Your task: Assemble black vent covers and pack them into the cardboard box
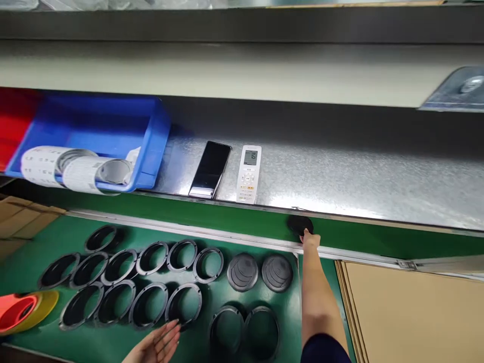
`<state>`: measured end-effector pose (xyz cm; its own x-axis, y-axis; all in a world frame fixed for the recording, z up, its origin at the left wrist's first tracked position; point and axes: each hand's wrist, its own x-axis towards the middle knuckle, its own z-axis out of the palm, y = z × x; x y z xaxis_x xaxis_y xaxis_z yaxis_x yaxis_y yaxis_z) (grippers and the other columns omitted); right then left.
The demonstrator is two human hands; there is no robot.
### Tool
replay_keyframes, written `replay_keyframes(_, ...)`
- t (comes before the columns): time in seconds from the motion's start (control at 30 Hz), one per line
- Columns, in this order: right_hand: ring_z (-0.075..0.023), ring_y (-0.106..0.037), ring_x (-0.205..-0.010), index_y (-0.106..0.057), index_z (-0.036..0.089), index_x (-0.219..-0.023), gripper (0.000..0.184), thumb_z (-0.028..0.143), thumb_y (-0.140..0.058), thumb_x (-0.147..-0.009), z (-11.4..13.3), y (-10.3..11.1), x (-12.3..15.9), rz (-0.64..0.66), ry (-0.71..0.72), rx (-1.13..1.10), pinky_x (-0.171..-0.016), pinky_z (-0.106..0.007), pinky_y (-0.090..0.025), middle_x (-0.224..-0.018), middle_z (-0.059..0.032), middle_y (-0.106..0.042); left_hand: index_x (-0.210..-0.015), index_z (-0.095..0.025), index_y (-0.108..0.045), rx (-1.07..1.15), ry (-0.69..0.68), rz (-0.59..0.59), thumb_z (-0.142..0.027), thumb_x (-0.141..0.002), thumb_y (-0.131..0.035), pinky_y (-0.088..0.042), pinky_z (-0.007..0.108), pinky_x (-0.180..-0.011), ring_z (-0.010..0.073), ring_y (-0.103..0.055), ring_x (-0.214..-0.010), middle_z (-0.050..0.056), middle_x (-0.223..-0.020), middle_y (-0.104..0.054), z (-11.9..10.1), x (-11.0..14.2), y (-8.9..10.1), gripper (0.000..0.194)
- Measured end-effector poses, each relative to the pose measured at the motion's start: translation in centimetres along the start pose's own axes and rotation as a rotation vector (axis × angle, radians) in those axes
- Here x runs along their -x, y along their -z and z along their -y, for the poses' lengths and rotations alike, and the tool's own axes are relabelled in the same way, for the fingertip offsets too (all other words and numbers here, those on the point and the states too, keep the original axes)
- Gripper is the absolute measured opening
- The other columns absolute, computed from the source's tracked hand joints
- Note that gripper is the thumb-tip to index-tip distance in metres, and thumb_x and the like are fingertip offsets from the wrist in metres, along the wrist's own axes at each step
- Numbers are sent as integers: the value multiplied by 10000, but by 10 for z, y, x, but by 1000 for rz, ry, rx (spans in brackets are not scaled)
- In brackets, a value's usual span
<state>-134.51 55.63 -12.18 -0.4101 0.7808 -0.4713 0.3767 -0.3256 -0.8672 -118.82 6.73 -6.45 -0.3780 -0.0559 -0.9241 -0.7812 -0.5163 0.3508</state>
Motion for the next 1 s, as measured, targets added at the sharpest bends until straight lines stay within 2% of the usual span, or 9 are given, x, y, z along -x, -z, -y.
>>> replay_keyframes(0.1,-72,-483,-481,-417,194,-762,433,459,-755,-820,-19,-19,46,209,-49,-127,-499,-213,-491,-587,93,-423,-1430,-97,-439,-77,2,63,-146,-922,-561,-370,376,-1161,275,-514,-1299,175,-1331,-592,-1,-4,-24,525)
replay_keyframes(0.2,-82,-515,-490,-383,212,-733,607,527,-885,-600,-52,-28,137,522,-84,-216,-514,-230,-516,-602,97,-432,-1409,-166,-474,-47,-58,236,-259,-953,-570,-363,431,-1149,277,-527,-1288,165,-1359,-570,0,2,-55,476)
replay_keyframes(0.23,-83,-516,-490,-399,211,-733,615,533,-896,-570,-64,-26,172,631,-102,-232,-509,-233,-515,-619,93,-436,-1419,-201,-464,6,-99,375,-369,-974,-545,-356,480,-1140,290,-510,-1303,163,-1382,-550,0,6,-65,482)
replay_keyframes(0.33,-87,-513,-498,-440,211,-770,516,529,-837,-679,-92,-11,262,962,-109,-218,-499,-242,-506,-675,74,-462,-1396,-252,-487,162,-202,703,-617,-929,-526,-360,550,-1097,333,-498,-1297,151,-1361,-560,0,20,-84,594)
replay_keyframes(0.4,-113,-536,-543,-472,218,-849,414,538,-731,-802,-100,-1,296,1087,19,-131,-509,-264,-504,-733,45,-511,-1353,-214,-533,238,-259,779,-619,-930,-521,-380,504,-1087,328,-531,-1252,151,-1298,-599,-2,31,-86,586)
replay_keyframes(0.57,-267,-525,-1050,-609,268,-1223,361,488,-528,-949,-83,12,308,834,941,244,-899,-481,-499,-1131,-103,-532,-1318,-167,-575,249,-263,788,-621,-967,-436,-411,432,-1064,270,-613,-1103,132,-1198,-652,0,59,-66,590)
replay_keyframes(0.67,-311,-369,-1249,-665,348,-1224,337,431,-425,-1002,-67,16,311,914,1274,423,-1072,-576,-354,-1360,-78,-441,-1353,-197,-554,212,-241,843,-721,-920,-393,-418,462,-1047,276,-620,-1082,136,-1217,-643,6,69,-52,698)
replay_keyframes(0.8,-314,-295,-1316,-720,279,-1126,434,442,-329,-1029,-64,19,328,1024,1297,453,-1108,-568,-332,-1399,-76,-443,-1407,-229,-505,83,-276,886,-830,-819,-380,-417,559,-1008,357,-612,-1099,169,-1246,-617,15,74,-33,850)
replay_keyframes(1.0,-294,-296,-1339,-726,264,-1093,530,522,-267,-1029,-69,28,353,1095,1157,327,-1143,-551,-298,-1404,-76,-453,-1483,-237,-391,114,-285,957,-822,-852,-312,-406,566,-1006,364,-579,-1160,195,-1318,-569,24,84,-14,864)
